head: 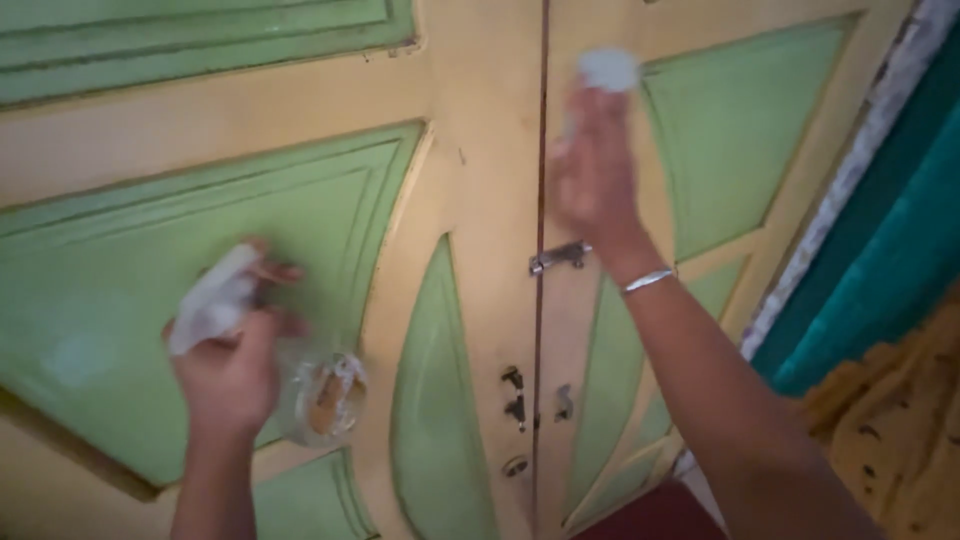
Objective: The recorder is seen spraying a cleaning solution and wiping down the panels and frame of a green and yellow wooden door.
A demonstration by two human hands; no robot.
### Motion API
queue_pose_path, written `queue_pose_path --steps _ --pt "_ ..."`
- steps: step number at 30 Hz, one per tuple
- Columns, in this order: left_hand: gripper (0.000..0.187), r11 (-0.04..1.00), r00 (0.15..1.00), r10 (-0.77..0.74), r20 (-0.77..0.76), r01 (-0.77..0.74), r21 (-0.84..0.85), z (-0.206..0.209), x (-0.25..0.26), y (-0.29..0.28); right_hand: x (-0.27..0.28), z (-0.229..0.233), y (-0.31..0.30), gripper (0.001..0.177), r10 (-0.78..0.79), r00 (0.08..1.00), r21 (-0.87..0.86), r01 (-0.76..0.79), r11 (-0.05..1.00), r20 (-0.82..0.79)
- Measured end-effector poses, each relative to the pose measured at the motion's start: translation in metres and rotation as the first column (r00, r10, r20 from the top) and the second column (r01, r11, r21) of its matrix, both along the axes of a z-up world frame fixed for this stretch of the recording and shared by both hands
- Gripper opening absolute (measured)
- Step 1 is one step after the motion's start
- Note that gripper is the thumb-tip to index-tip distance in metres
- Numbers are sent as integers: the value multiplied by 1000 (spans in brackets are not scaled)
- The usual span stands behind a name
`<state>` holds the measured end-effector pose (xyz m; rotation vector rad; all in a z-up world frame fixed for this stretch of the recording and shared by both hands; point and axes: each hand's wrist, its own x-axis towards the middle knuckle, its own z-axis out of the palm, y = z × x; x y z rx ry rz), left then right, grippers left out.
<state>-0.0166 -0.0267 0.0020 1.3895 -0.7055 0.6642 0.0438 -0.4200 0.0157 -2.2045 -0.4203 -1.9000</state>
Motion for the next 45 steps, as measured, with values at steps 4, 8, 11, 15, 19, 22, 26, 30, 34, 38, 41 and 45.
queue_pose_path --steps 4,8,11,15,19,22,26,30,34,38,41,45 --pt "45 997 997 25 67 -30 73 2 -3 -49 20 -3 -26 47 44 994 239 -68 969 102" --pt "46 986 986 -165 38 164 30 16 0 -142 10 -6 -42 48 128 982 80 -140 987 136" --pt "48 963 967 -252 23 249 99 26 6 -205 9 -11 -79 48 168 985 -152 -162 975 24" --pt "48 923 930 -362 55 350 160 37 27 -267 55 -28 -184 43 94 993 -172 -82 982 67" --pt "50 918 926 -375 54 362 164 49 37 -305 37 -14 -197 51 52 980 140 -80 987 194" --pt "46 924 929 -366 60 355 139 48 42 -323 40 -23 -176 53 244 869 482 -450 752 431" --pt "42 986 991 -62 115 43 160 44 43 -350 24 -18 -182 30 257 957 -239 -220 946 134" --pt "36 983 995 80 62 -89 163 54 36 -361 72 -47 -267 34 13 993 69 -21 997 114" --pt "36 985 993 107 54 -114 132 50 38 -364 73 -35 -322 45 -94 976 409 5 913 196" --pt "38 990 990 97 100 -106 98 48 39 -369 63 -34 -288 44 -52 986 231 14 973 158" --pt "35 989 990 100 103 -111 101 42 42 -368 49 -34 -280 37 78 990 -55 -72 996 116" --pt "34 976 984 148 101 -162 145 41 41 -366 55 -23 -339 40 10 978 90 -29 995 209"
